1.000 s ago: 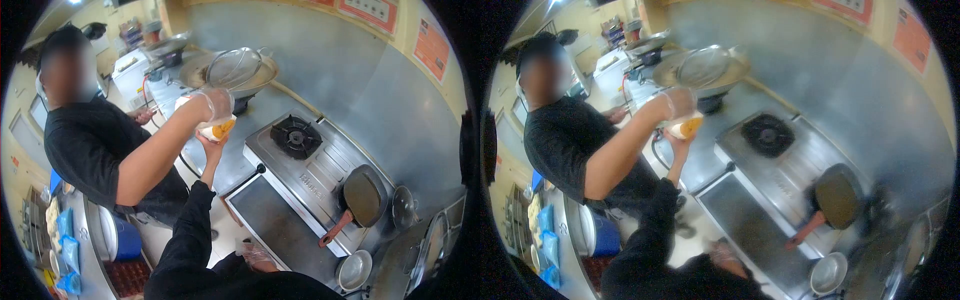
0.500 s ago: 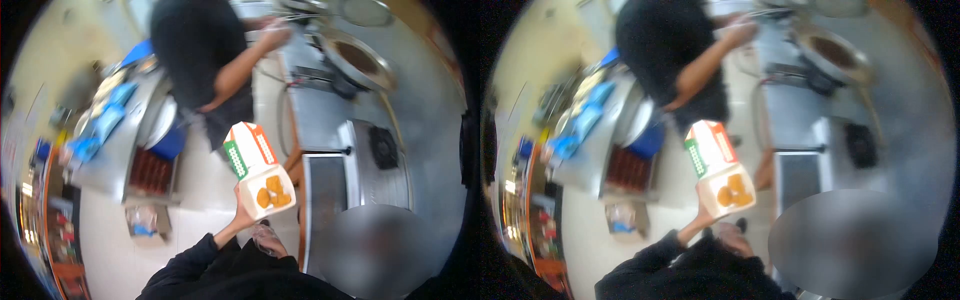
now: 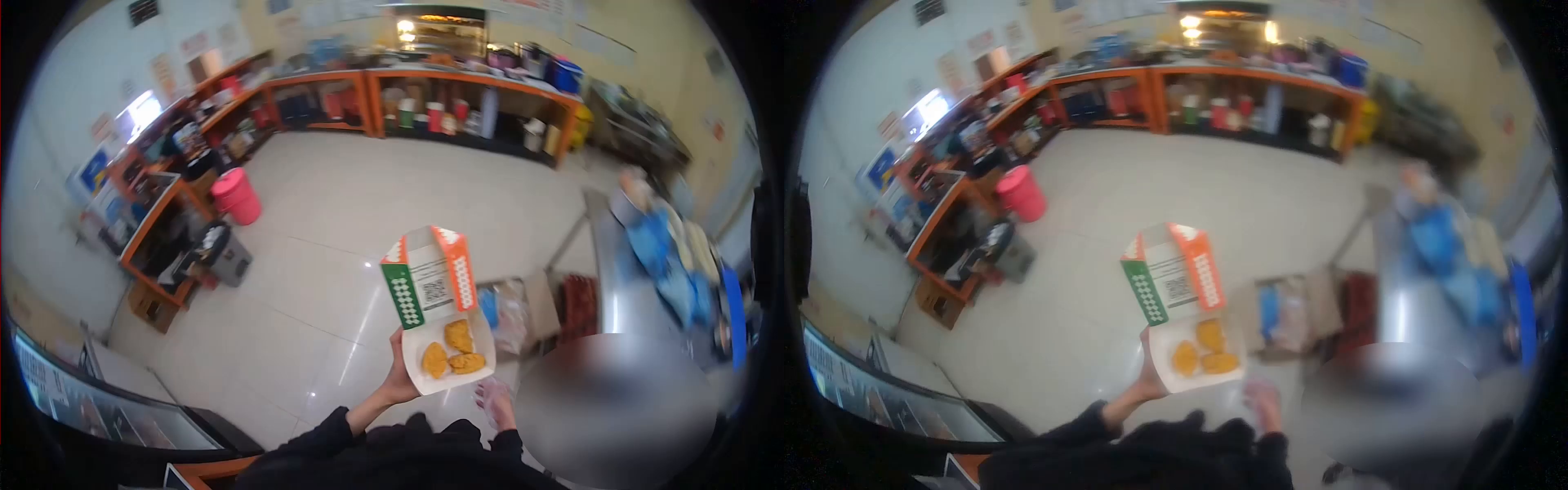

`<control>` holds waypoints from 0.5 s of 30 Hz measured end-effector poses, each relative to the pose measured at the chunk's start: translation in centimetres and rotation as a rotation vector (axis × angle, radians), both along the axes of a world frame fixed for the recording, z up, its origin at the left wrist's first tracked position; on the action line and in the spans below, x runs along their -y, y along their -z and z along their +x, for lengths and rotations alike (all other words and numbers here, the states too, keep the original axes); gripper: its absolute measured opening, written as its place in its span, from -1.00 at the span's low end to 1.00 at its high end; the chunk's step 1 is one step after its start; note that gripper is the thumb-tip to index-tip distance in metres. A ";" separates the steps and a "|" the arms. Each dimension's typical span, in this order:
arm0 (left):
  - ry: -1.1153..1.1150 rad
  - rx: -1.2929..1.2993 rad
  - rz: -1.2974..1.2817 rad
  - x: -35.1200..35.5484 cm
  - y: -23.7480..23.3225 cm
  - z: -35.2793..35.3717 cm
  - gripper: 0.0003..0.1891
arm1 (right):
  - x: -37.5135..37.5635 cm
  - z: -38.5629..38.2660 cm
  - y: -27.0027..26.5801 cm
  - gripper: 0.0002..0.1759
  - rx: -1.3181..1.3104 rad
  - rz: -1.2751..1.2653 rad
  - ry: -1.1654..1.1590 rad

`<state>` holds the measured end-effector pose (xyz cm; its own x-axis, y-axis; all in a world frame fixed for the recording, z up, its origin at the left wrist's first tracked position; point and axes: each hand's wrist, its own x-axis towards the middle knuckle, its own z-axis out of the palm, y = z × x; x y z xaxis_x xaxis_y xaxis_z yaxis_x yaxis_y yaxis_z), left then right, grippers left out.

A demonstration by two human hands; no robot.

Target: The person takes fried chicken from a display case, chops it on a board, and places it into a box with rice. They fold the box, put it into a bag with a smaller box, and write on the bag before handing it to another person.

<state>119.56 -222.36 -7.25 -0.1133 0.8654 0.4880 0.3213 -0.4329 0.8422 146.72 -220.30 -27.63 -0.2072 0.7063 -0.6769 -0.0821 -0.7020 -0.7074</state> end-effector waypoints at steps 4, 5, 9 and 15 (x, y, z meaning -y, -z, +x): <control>-0.267 0.073 -0.021 -9.7 -0.6 -10.2 0.20 | -12.6 -4.2 0.6 -0.61 0.146 0.026 -0.128; -0.321 0.103 -0.012 -12.4 0.6 -13.0 0.19 | -15.4 -4.8 1.6 -0.58 0.232 0.039 -0.154; -0.477 0.130 0.040 -17.4 4.6 -24.8 0.16 | -24.6 -8.7 8.0 -0.55 0.459 0.087 -0.200; -0.662 0.125 -0.080 -26.3 3.0 -35.0 0.22 | -47.2 -21.9 16.8 -0.55 0.056 0.575 -0.289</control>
